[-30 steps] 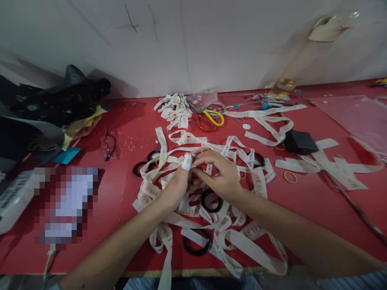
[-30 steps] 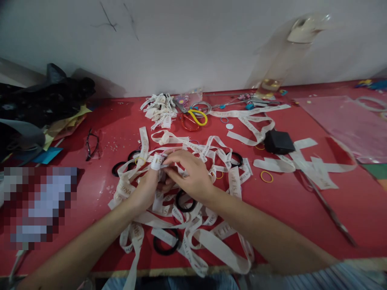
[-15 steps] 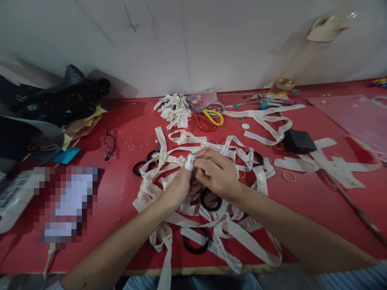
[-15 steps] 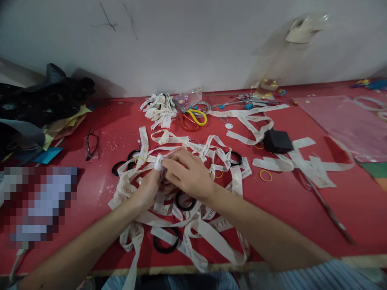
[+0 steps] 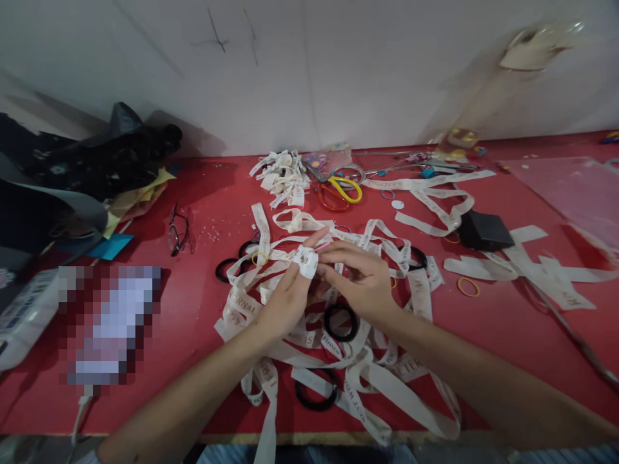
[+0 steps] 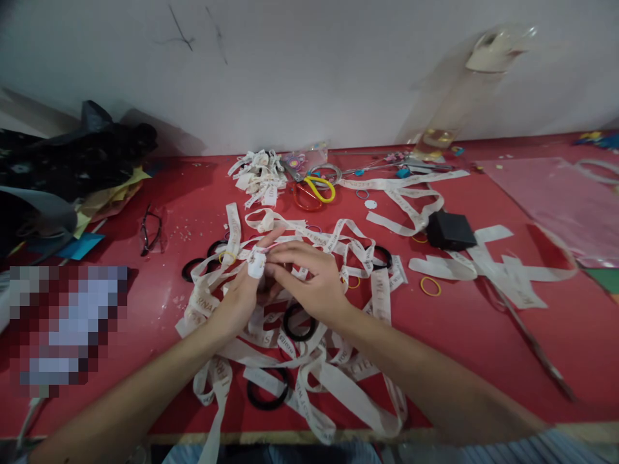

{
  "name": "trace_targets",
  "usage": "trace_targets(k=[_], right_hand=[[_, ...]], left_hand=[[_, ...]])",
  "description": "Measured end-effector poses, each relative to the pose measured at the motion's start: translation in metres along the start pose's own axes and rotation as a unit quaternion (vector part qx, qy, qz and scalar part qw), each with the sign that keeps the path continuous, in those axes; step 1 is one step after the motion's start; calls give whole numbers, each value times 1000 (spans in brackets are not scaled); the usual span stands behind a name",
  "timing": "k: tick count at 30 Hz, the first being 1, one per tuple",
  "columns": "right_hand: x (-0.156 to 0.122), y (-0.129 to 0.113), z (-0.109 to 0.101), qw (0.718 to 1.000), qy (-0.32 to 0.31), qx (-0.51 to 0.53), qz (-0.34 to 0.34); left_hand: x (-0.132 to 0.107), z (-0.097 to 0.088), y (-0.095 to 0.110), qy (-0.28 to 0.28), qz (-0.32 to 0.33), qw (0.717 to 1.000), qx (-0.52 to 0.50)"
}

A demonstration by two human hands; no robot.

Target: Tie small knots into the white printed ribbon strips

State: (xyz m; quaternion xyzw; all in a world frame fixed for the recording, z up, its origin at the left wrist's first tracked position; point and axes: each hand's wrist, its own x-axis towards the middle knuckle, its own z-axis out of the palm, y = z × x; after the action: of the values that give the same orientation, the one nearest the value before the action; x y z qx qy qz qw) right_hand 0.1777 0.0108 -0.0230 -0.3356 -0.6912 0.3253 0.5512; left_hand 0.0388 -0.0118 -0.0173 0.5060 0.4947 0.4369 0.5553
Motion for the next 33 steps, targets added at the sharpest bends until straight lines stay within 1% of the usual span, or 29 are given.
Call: trace_targets(k=[2, 4, 6, 7, 10, 13, 15, 18, 19, 21, 23, 25, 27, 30, 33], right_hand=[[-2, 0, 2, 991, 2, 89, 97], [-4, 3, 4, 966, 3, 175, 188], [-5, 7, 5, 939, 21, 239, 248], [-5, 8, 5, 928, 34, 264, 262], [-6, 9, 7, 903, 71, 326, 272], [-6, 7, 9, 879, 89, 374, 281], [-7, 5, 11, 871, 98, 388, 284], [-8, 6, 12, 876, 92, 383, 280], [-8, 6, 12, 882, 84, 373, 274], [-9, 6, 11, 905, 76, 334, 252], [-9, 6, 9, 928, 82, 285, 226], [-8, 6, 7, 940, 89, 251, 213], [-8, 5, 7, 942, 87, 242, 214], [-7, 3, 7, 941, 76, 254, 212], [-6, 0, 8, 940, 65, 261, 212]], left_hand=[[0, -1, 3, 2, 24, 999, 41], [2, -1, 4, -9, 42, 997, 71], [3, -1, 3, -31, 55, 995, 80], [4, -1, 3, -45, 59, 994, 78], [5, -1, 2, -78, 63, 992, 75], [5, -2, 0, -86, 49, 993, 67], [5, -2, -1, -86, 39, 994, 53], [5, -2, -1, -90, 36, 994, 45], [5, -3, -1, -87, 37, 994, 47], [5, -3, 1, -70, 43, 994, 66], [6, -5, 3, -48, 60, 992, 99], [8, -8, 5, -41, 72, 987, 135], [9, -12, 7, -46, 84, 981, 166], [12, -16, 7, -55, 119, 969, 209], [15, -20, 6, -55, 144, 962, 228]])
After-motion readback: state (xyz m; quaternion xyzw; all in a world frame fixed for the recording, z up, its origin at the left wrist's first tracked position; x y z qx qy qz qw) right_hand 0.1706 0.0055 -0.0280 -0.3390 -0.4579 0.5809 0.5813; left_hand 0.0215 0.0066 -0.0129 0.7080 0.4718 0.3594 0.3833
